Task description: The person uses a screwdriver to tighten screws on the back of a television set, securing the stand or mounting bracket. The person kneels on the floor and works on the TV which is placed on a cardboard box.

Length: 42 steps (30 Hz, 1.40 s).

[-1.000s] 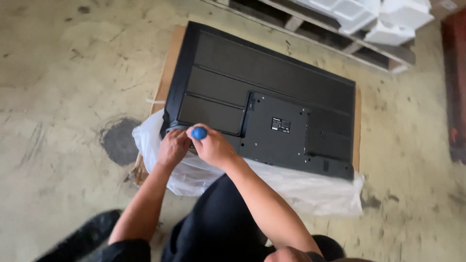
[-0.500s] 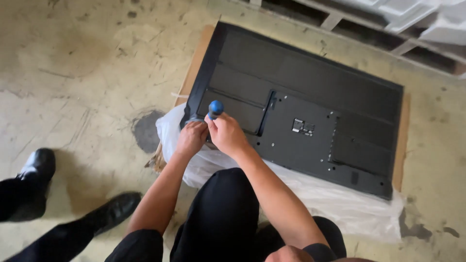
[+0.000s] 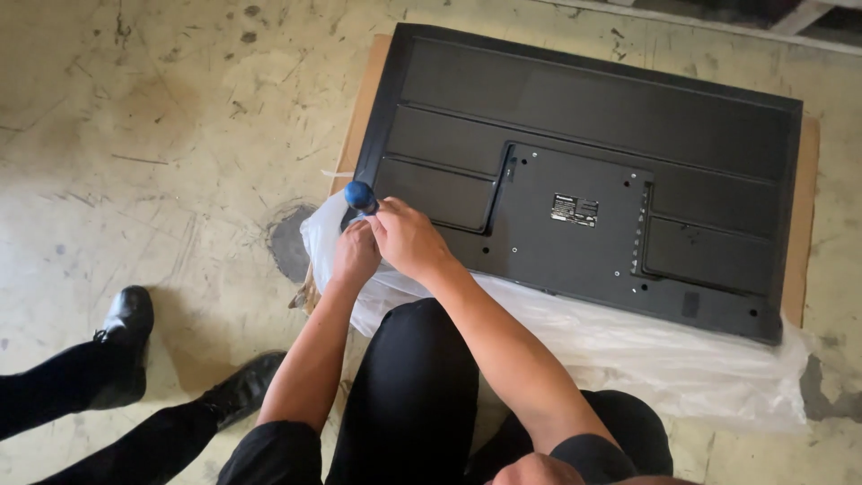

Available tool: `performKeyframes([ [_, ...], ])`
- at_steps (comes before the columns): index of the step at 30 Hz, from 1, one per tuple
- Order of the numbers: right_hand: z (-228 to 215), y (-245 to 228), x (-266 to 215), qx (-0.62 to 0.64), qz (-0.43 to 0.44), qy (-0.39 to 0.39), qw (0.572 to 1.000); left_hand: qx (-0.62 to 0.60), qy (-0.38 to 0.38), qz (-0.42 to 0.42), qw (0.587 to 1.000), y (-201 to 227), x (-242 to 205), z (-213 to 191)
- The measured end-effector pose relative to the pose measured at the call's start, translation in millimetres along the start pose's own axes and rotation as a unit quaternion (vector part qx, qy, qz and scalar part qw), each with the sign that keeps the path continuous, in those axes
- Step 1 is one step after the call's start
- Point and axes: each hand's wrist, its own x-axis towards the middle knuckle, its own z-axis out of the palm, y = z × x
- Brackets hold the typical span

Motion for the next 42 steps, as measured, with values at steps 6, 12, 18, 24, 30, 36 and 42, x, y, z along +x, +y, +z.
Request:
performKeyframes([
  [6,-28,-12,7,0.056,-0.018,-0.051,0.997,0.012,0.024,-0.028,0.999,3,-4,2],
  [12,-15,0,9,0.023,-0.031,-0.024,0.999,-0.054,0.034,-0.033,0.997,42,6,-31],
  [18,2,1,12,0.002,-0.026,0.031,0.999,-0.117,0.069,-0.052,0.989,14,-11,-10],
  [24,-25,-37,23,0.158,-0.015,0.129,0.979,-0.121,0.073,-0.050,0.989,15,-11,-23],
  [30,-24,-46,23,0.377,0.067,0.138,0.913,-0.112,0.070,-0.057,0.990,30,-4,-14],
  [36,-25,-52,28,0.444,0.029,0.201,0.873,-0.102,0.075,-0.059,0.990,34,4,-9],
  [42,-30,-62,32,0.350,-0.003,0.236,0.907,-0.091,0.076,-0.070,0.991,35,-6,-8],
])
